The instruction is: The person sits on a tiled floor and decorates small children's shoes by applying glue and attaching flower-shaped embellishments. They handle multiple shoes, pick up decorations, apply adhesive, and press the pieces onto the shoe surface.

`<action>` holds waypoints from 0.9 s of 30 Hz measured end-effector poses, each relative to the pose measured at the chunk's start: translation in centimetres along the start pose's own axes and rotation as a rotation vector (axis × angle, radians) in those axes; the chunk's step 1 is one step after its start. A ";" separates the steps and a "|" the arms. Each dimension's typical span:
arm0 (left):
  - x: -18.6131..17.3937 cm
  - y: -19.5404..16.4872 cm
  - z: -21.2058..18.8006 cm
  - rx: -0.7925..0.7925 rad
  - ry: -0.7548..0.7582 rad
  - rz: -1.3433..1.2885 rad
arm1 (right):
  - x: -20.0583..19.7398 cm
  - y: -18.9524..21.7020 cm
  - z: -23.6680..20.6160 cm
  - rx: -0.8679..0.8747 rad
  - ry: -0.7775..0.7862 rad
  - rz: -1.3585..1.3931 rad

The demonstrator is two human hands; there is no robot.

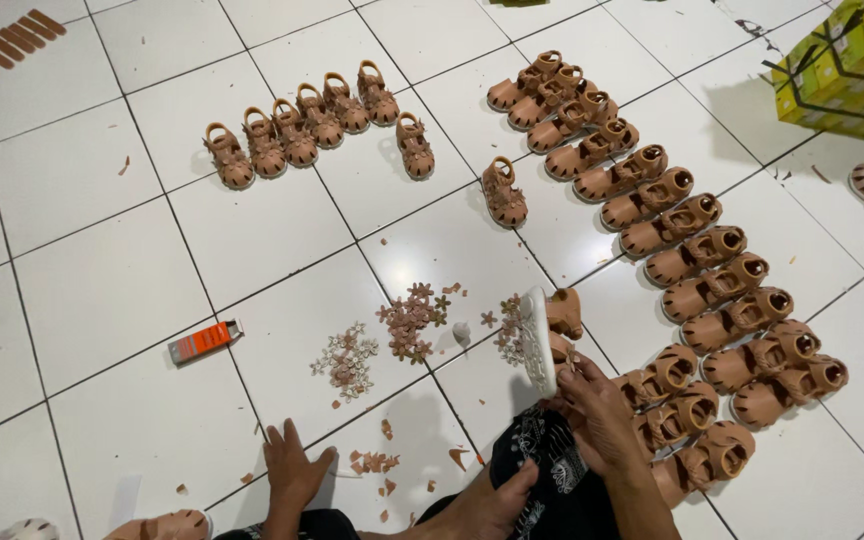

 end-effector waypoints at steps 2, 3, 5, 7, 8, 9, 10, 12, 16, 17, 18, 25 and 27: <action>0.0 -0.2 0.1 0.037 -0.085 -0.113 | 0.4 0.0 1.0 -0.004 -0.028 -0.037; -0.1 -0.3 0.4 0.060 -0.133 -0.168 | 0.7 0.0 1.6 -0.013 -0.040 -0.052; 0.2 -0.2 0.9 0.080 -0.117 -0.152 | 1.4 0.1 2.4 -0.059 -0.017 -0.072; 0.6 -0.1 1.4 0.078 -0.073 -0.124 | 2.2 0.5 3.3 -0.112 -0.014 -0.129; 0.8 0.0 1.7 0.068 -0.036 -0.101 | 2.6 0.7 3.6 -0.140 -0.025 -0.174; 0.9 0.0 2.0 0.061 -0.002 -0.080 | 3.0 1.0 4.0 -0.173 -0.036 -0.220; 0.8 -0.1 2.6 0.049 0.026 -0.077 | 3.6 1.5 4.4 -0.204 -0.043 -0.261; 1.0 -0.1 2.9 0.020 0.098 -0.067 | 4.3 1.8 4.7 -0.248 -0.066 -0.343; 0.9 -0.5 2.9 0.012 0.220 0.088 | 5.7 2.7 6.3 -0.264 -0.070 -0.427; 0.9 -0.7 3.0 0.018 0.213 0.095 | 6.2 3.2 7.3 -0.252 -0.056 -0.424; 0.9 -0.8 3.2 0.021 0.210 0.102 | 6.8 3.5 8.2 -0.237 -0.042 -0.421; 1.8 0.4 5.4 0.005 0.273 0.085 | 13.1 8.4 19.9 -0.406 -0.206 -0.812; 2.1 0.7 6.0 -0.005 0.311 0.100 | 14.9 10.2 23.6 -0.429 -0.228 -0.863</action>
Point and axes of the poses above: each hand's wrist, its own z-axis towards the middle knuckle, its own x-axis out of the palm, y = z × x, the point moved 4 cm from there along z, towards the middle knuckle, and after that the axes turned 14 degrees about x, right-handed, at the moved point
